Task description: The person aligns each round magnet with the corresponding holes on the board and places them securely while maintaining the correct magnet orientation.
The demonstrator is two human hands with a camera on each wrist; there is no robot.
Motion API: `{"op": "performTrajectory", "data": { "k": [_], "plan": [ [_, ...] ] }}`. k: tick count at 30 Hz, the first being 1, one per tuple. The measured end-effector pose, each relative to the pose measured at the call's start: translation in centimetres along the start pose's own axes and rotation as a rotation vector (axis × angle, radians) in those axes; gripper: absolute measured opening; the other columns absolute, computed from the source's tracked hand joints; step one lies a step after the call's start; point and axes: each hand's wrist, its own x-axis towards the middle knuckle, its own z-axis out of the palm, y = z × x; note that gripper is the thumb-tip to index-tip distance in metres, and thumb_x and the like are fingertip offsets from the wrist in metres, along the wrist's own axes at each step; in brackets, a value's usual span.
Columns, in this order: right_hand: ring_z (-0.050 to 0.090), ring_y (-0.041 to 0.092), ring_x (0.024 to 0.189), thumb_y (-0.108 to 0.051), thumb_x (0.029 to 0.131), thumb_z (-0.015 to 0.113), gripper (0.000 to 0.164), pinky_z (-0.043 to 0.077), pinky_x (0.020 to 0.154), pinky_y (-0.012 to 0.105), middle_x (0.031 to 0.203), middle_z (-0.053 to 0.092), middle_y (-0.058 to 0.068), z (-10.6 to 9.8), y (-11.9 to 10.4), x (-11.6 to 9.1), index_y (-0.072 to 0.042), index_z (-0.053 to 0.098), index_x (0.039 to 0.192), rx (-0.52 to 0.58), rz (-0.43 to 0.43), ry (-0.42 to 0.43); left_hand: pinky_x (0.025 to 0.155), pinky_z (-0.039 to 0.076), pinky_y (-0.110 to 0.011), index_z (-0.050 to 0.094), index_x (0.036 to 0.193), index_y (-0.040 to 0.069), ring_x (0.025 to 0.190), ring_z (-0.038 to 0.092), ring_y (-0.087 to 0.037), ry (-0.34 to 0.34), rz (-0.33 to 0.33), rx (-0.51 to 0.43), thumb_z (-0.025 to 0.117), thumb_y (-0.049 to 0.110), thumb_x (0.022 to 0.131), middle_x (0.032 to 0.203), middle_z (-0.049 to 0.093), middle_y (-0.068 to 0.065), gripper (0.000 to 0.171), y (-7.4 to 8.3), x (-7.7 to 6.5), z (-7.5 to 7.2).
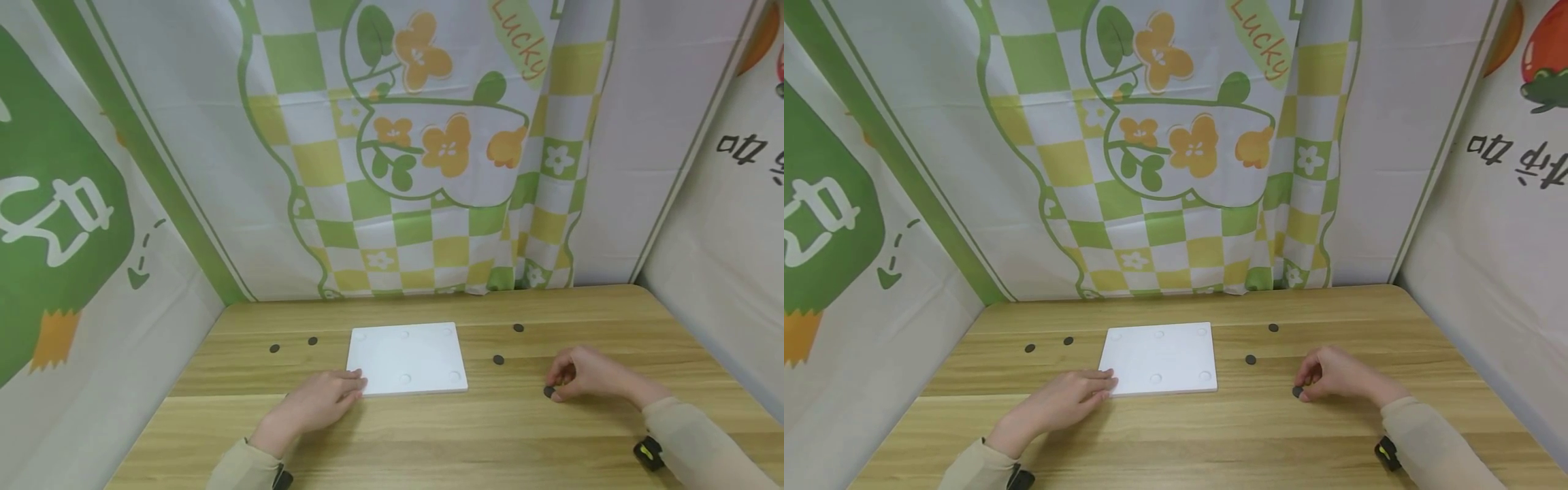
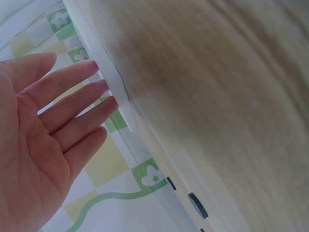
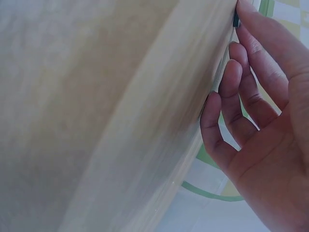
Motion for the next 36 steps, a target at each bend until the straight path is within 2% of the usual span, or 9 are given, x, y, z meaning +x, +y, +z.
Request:
{"op": "performTrajectory", "data": {
  "k": [29, 36],
  "plan": [
    [0.054, -0.003, 0.066, -0.015, 0.068, 0.081, 0.018, 0.051, 0.054, 0.017, 0.078, 0.062, -0.009, 0.71, 0.29, 0.27, -0.018, 0.068, 0.079, -0.087, -0.17, 0.066, 0.102, 0.045, -0.048, 0.065, 0.121, 0.009, 0.119, 0.057, -0.032, -0.002, -0.004, -0.012, 0.051, 0.024, 0.097, 0.132, 0.058, -0.013, 0.031, 0.08, -0.13, -0.01],
    [0.054, -0.003, 0.066, -0.015, 0.068, 0.081, 0.017, 0.051, 0.054, 0.016, 0.077, 0.062, -0.01, 0.6, 0.11, 0.2, -0.018, 0.068, 0.079, -0.101, -0.173, 0.077, 0.103, 0.044, -0.049, 0.064, 0.123, 0.011, 0.121, 0.056, -0.032, -0.009, -0.023, -0.016, 0.051, 0.026, 0.098, 0.133, 0.057, -0.012, 0.032, 0.01, -0.06, 0.05]
  ]
}}
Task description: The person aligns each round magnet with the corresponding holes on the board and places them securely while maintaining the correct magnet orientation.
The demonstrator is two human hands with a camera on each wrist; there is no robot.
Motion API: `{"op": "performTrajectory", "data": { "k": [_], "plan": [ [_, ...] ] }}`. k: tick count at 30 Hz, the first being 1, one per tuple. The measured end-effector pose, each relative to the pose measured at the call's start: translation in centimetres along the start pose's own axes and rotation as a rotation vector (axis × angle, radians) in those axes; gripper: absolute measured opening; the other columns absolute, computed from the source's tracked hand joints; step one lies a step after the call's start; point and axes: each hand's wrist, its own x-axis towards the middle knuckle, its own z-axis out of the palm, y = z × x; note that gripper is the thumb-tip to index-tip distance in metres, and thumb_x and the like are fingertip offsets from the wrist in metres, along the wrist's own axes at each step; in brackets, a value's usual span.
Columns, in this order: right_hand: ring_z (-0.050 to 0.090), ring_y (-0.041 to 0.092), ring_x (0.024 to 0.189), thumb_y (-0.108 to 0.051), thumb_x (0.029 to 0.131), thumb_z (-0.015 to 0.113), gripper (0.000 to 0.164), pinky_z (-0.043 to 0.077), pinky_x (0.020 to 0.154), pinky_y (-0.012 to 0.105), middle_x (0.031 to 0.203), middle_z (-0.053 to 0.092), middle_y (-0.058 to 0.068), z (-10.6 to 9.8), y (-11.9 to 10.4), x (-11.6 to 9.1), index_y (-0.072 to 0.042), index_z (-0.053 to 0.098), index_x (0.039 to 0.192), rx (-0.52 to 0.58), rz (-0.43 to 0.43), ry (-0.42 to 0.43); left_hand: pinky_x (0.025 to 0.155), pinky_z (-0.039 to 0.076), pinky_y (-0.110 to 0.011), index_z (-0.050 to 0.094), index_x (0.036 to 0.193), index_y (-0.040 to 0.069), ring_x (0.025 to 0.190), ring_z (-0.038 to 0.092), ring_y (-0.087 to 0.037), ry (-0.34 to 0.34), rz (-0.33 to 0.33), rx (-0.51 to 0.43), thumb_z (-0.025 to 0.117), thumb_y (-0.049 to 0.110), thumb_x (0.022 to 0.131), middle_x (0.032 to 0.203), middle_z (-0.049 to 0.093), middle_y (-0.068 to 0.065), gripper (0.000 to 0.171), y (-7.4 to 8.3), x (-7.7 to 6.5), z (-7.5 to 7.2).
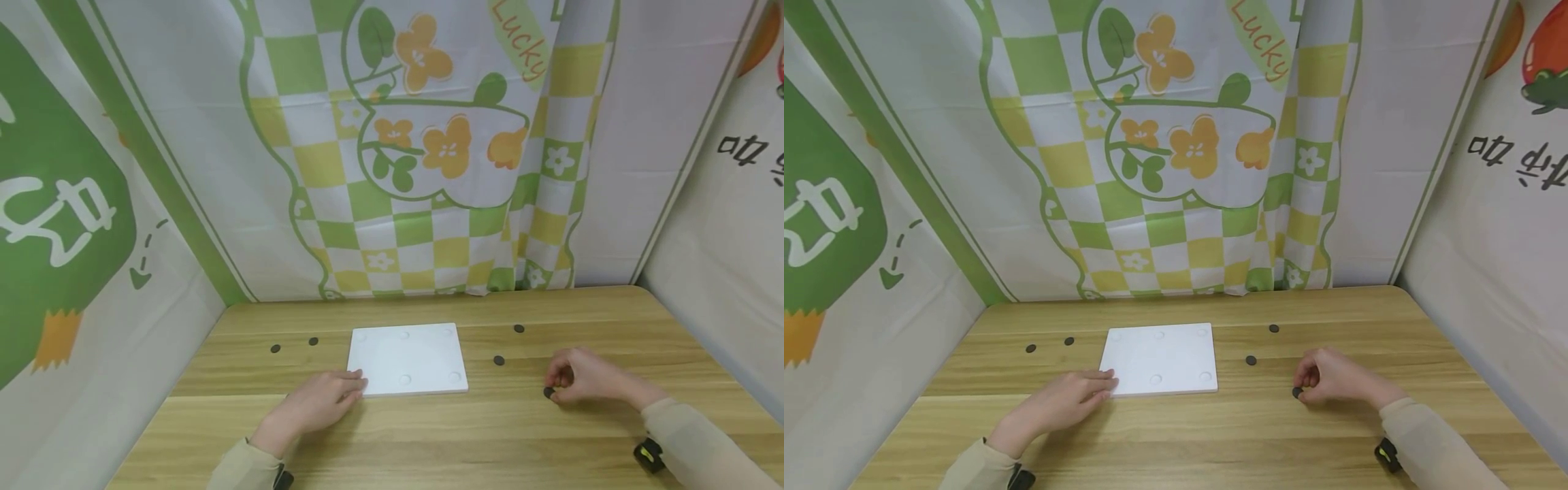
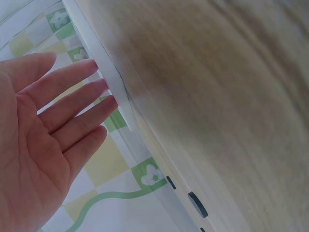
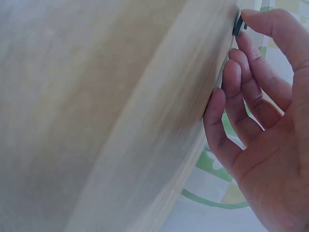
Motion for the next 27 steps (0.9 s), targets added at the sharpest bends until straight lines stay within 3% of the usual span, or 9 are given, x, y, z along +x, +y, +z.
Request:
{"op": "performTrajectory", "data": {
  "k": [20, 27],
  "plan": [
    [0.055, -0.003, 0.067, -0.018, 0.071, 0.08, 0.016, 0.052, 0.057, 0.018, 0.079, 0.062, -0.011, 0.2, -0.2, 0.9, -0.02, 0.067, 0.08, -0.004, 0.062, -0.01, 0.102, 0.046, -0.048, 0.065, 0.121, 0.01, 0.12, 0.057, -0.031, 0.003, 0.014, 0.01, 0.051, 0.024, 0.097, 0.132, 0.058, -0.012, 0.031, 0.0, 0.1, -0.1],
    [0.056, -0.001, 0.067, -0.018, 0.071, 0.08, 0.016, 0.052, 0.057, 0.017, 0.078, 0.062, -0.011, 0.4, -0.2, 1.3, -0.02, 0.067, 0.08, -0.016, 0.031, 0.008, 0.102, 0.045, -0.048, 0.065, 0.121, 0.01, 0.12, 0.057, -0.032, 0.002, 0.008, 0.01, 0.051, 0.024, 0.097, 0.132, 0.058, -0.012, 0.031, 0.0, 0.1, 0.0]
  ]
}}
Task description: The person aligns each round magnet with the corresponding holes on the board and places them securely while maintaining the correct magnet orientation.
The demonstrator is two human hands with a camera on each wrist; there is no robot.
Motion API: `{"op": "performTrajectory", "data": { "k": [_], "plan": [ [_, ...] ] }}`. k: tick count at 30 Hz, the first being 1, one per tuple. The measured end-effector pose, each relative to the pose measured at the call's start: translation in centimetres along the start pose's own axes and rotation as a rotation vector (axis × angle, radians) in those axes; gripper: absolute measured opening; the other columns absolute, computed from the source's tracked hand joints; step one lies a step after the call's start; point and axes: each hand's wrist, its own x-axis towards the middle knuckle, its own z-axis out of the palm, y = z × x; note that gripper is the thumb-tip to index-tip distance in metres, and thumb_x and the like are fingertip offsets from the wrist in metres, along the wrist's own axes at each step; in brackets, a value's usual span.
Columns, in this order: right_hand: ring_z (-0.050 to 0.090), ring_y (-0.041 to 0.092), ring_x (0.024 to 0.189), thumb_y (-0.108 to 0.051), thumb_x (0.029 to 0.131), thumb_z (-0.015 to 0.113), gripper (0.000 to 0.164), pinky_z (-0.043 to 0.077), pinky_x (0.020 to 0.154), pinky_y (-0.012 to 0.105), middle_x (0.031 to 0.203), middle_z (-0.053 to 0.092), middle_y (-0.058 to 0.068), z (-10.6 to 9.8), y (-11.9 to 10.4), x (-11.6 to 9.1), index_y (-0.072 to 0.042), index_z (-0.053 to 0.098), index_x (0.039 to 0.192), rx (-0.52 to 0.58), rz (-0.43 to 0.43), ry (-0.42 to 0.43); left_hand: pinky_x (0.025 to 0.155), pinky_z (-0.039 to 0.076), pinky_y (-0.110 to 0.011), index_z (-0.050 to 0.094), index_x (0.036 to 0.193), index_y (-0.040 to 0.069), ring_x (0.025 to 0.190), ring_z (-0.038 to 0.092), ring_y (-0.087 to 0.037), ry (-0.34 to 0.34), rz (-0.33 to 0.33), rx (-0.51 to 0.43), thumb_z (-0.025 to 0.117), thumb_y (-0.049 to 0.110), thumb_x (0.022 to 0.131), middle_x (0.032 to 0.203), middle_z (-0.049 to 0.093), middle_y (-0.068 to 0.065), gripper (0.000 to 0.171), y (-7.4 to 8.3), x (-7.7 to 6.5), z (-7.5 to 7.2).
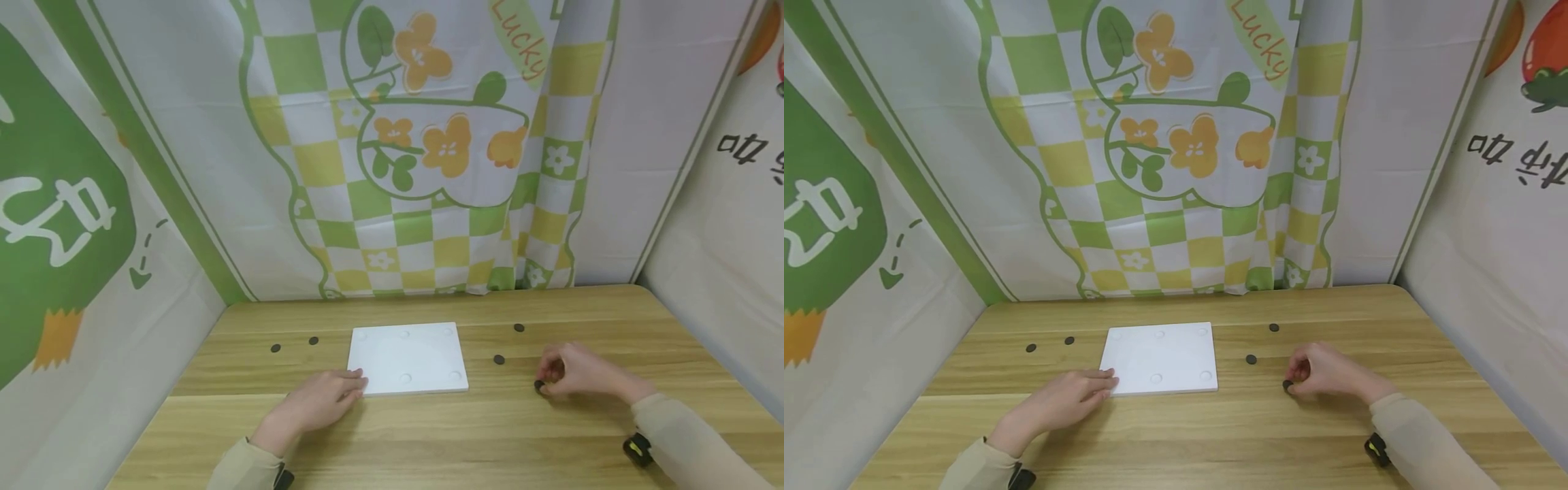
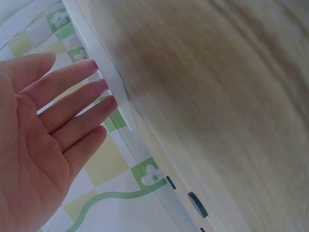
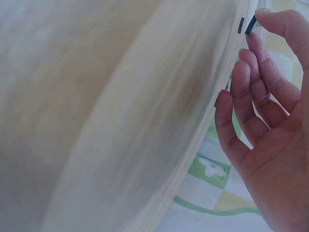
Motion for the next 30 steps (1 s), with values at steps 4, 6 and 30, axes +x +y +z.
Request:
{"op": "performTrajectory", "data": {
  "k": [4, 6, 30],
  "plan": [
    [0.055, -0.002, 0.067, -0.018, 0.071, 0.079, 0.015, 0.052, 0.057, 0.017, 0.078, 0.062, -0.013, 0.0, -0.2, 0.2, -0.02, 0.068, 0.08, -0.014, -0.003, 0.005, 0.103, 0.045, -0.048, 0.065, 0.122, 0.01, 0.12, 0.057, -0.031, -0.002, -0.003, -0.002, 0.051, 0.025, 0.097, 0.132, 0.058, -0.012, 0.031, 0.0, 0.0, 0.0],
    [0.056, -0.002, 0.067, -0.019, 0.072, 0.079, 0.014, 0.053, 0.058, 0.018, 0.079, 0.062, -0.013, -0.1, -0.4, 0.3, -0.021, 0.068, 0.081, -0.01, 0.002, 0.003, 0.103, 0.045, -0.048, 0.065, 0.121, 0.01, 0.12, 0.057, -0.031, 0.0, -0.003, -0.003, 0.051, 0.025, 0.097, 0.132, 0.058, -0.012, 0.031, 0.0, 0.0, 0.0],
    [0.058, -0.001, 0.069, -0.02, 0.072, 0.079, 0.013, 0.054, 0.061, 0.019, 0.078, 0.064, -0.011, 0.5, -1.3, 2.1, -0.02, 0.069, 0.08, 0.004, 0.04, 0.012, 0.102, 0.046, -0.048, 0.065, 0.121, 0.01, 0.119, 0.057, -0.031, 0.001, -0.002, 0.002, 0.051, 0.025, 0.097, 0.131, 0.059, -0.012, 0.031, 0.0, 0.0, 0.0]
  ]
}}
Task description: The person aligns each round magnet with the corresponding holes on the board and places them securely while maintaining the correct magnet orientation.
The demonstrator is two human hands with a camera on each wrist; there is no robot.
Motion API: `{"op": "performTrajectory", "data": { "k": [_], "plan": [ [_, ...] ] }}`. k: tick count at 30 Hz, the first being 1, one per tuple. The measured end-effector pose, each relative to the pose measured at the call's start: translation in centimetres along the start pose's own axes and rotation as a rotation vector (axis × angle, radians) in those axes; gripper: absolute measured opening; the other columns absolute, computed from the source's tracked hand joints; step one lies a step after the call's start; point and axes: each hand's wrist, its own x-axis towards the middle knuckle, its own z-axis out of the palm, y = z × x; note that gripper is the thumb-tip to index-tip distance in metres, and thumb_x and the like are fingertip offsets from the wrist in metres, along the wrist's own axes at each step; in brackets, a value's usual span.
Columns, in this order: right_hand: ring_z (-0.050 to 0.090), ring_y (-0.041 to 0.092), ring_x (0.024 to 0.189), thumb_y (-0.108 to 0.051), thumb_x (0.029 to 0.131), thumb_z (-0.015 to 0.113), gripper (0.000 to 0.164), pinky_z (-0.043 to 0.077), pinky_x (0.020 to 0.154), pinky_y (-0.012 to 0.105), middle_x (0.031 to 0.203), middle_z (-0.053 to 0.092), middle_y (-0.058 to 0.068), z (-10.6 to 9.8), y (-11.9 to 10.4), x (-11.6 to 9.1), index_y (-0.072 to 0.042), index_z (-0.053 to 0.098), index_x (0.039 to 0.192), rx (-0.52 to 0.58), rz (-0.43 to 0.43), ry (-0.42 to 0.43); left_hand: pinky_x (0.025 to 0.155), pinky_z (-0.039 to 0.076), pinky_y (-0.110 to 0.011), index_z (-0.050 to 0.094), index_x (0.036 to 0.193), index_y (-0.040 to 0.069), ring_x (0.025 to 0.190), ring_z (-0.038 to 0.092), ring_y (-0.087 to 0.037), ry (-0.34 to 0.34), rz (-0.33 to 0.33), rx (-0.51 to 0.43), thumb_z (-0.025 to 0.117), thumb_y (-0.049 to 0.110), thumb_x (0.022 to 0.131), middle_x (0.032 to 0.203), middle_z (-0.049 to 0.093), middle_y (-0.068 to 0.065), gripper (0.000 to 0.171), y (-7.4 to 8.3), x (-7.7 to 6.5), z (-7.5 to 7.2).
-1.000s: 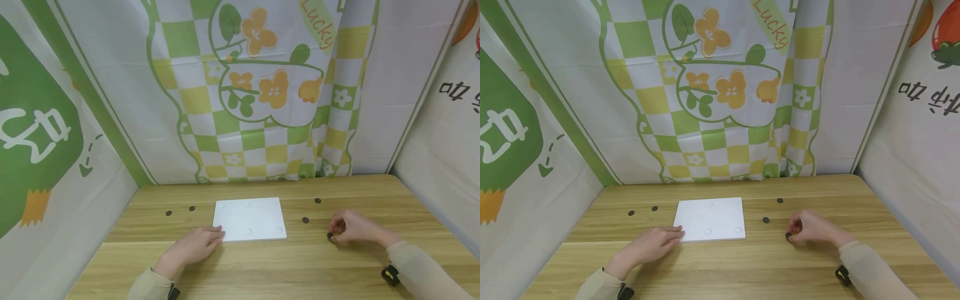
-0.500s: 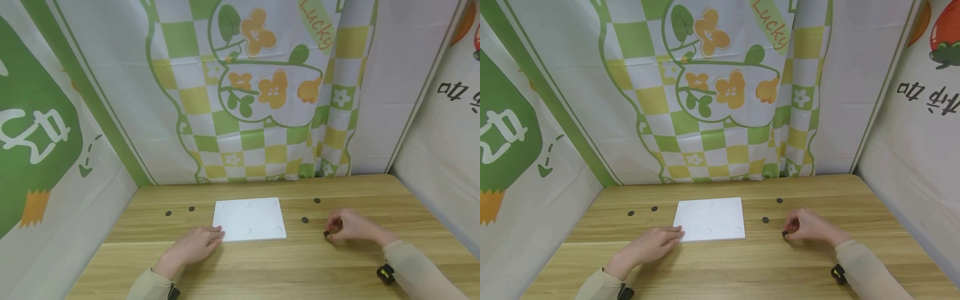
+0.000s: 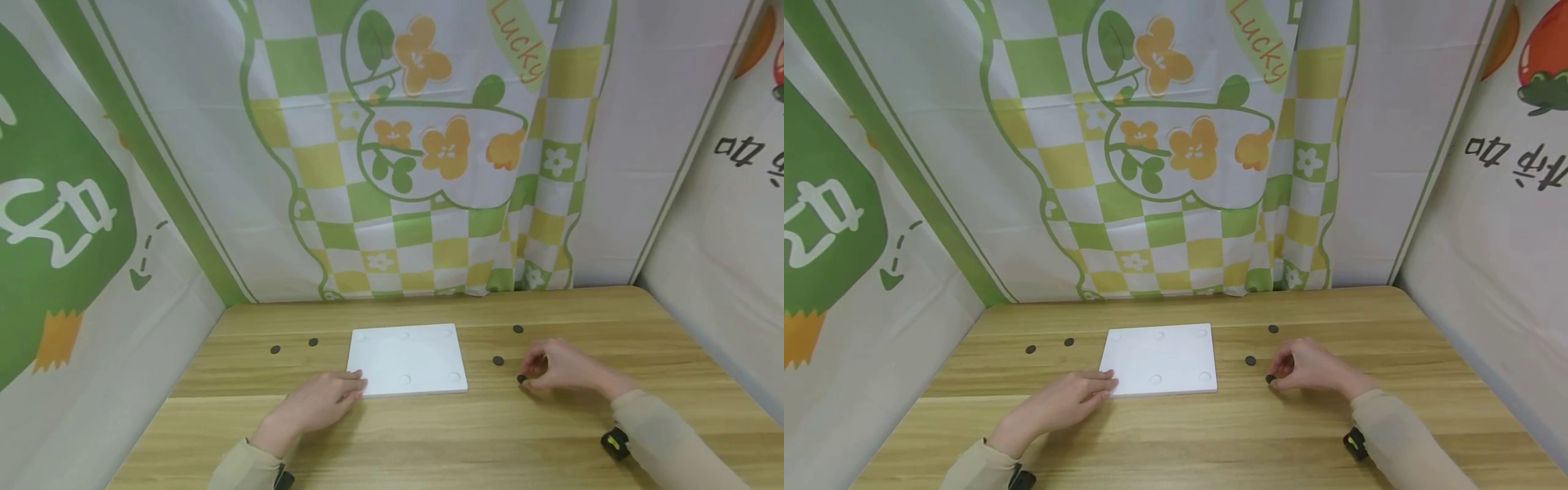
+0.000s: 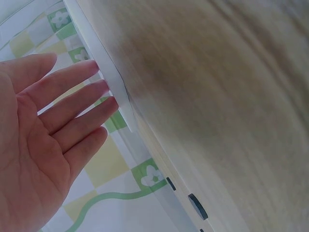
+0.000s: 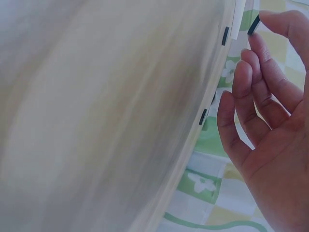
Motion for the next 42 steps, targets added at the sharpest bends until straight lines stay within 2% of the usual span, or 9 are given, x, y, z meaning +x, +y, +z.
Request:
{"op": "performTrajectory", "data": {
  "k": [8, 21, 42],
  "plan": [
    [0.056, -0.002, 0.068, -0.022, 0.073, 0.079, 0.013, 0.053, 0.06, 0.018, 0.078, 0.064, -0.012, 0.4, -0.1, 0.8, -0.021, 0.068, 0.08, -0.004, -0.008, -0.005, 0.102, 0.045, -0.048, 0.065, 0.121, 0.01, 0.12, 0.057, -0.031, -0.003, -0.007, -0.01, 0.051, 0.024, 0.097, 0.132, 0.059, -0.012, 0.031, 0.0, 0.1, 0.0],
    [0.057, -0.002, 0.07, -0.021, 0.073, 0.079, 0.013, 0.053, 0.062, 0.019, 0.08, 0.065, -0.011, 0.6, -0.8, 2.1, -0.02, 0.069, 0.082, 0.045, 0.036, -0.034, 0.102, 0.046, -0.048, 0.065, 0.12, 0.009, 0.119, 0.057, -0.031, 0.003, 0.006, -0.016, 0.051, 0.023, 0.097, 0.131, 0.059, -0.013, 0.03, 0.0, 0.0, 0.0],
    [0.058, -0.001, 0.069, -0.022, 0.074, 0.079, 0.013, 0.054, 0.062, 0.018, 0.078, 0.064, -0.011, 1.7, -1.3, 4.3, -0.02, 0.069, 0.08, 0.068, -0.006, -0.055, 0.101, 0.047, -0.047, 0.066, 0.12, 0.01, 0.118, 0.058, -0.03, 0.007, 0.008, -0.011, 0.051, 0.023, 0.097, 0.131, 0.059, -0.012, 0.03, 0.0, 0.0, 0.0]
  ]
}}
